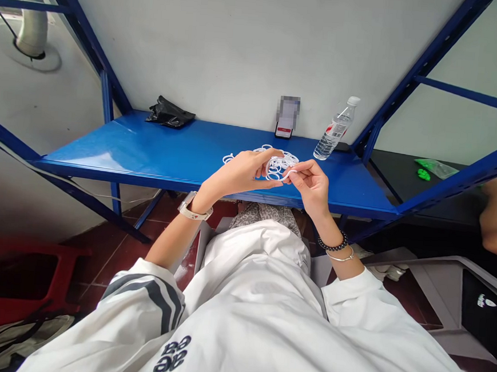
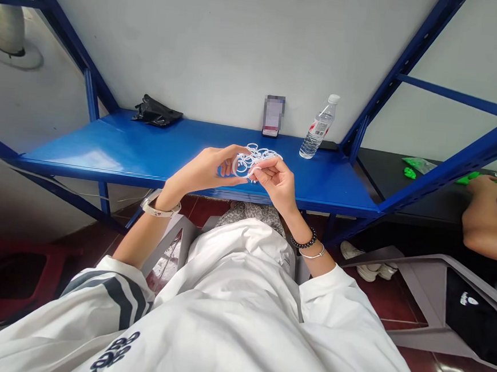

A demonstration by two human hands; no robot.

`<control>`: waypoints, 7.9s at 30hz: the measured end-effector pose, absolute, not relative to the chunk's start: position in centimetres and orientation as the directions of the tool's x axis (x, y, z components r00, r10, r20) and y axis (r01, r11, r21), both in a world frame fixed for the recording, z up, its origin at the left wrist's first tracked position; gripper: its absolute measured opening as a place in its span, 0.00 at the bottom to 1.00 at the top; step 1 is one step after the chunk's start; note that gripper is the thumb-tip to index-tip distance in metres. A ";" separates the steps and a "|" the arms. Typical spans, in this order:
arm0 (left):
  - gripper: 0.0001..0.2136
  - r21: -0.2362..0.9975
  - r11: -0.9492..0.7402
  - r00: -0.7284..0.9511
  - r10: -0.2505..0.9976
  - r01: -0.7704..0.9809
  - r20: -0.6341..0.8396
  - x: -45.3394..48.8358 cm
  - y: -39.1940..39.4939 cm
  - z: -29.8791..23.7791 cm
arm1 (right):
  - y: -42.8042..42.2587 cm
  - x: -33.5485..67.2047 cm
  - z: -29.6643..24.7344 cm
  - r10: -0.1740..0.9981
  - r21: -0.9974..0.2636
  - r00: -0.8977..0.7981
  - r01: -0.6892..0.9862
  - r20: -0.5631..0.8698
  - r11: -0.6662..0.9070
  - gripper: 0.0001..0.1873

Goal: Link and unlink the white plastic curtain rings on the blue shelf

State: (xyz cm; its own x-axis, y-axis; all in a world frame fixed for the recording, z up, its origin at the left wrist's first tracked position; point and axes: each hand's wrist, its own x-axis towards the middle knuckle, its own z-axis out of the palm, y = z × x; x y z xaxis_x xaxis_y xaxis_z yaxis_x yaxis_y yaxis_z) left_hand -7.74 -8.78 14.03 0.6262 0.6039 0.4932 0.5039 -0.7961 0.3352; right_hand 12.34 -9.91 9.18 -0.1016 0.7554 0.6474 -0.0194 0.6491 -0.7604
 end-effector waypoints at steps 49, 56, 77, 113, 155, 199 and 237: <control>0.17 0.175 -0.867 0.680 0.479 0.467 0.555 -8.4 -8.9 14.1 | -10.6 12.8 9.5 0.688 -0.638 -0.305 0.258 0.658 0.725 0.14; 0.16 0.181 -0.862 0.677 0.487 0.473 0.552 -8.4 -9.3 14.3 | -11.0 12.7 9.6 0.685 -0.634 -0.317 0.262 0.655 0.728 0.15; 0.15 0.181 -0.870 0.677 0.474 0.459 0.563 -8.3 -9.9 14.5 | -11.5 12.6 9.9 0.657 -0.608 -0.308 0.250 0.688 0.753 0.17; 0.11 0.191 -0.870 0.677 0.477 0.455 0.560 -7.8 -9.7 14.1 | -11.6 12.5 9.8 0.684 -0.623 -0.315 0.282 0.658 0.730 0.19; 0.11 0.129 -0.878 0.695 0.448 0.461 0.562 -7.5 -9.4 13.6 | -11.7 12.5 9.9 0.662 -0.639 -0.377 0.203 0.648 0.742 0.11; 0.18 0.493 -0.839 0.625 0.516 0.231 0.586 -7.9 -10.3 14.8 | -12.3 12.3 10.0 0.610 -0.538 -0.301 0.292 0.733 0.791 0.16; 0.25 0.439 -0.869 0.644 0.474 0.230 0.600 -8.1 -10.0 14.7 | -12.2 12.6 10.6 0.760 -0.793 -0.338 0.061 0.555 0.607 0.24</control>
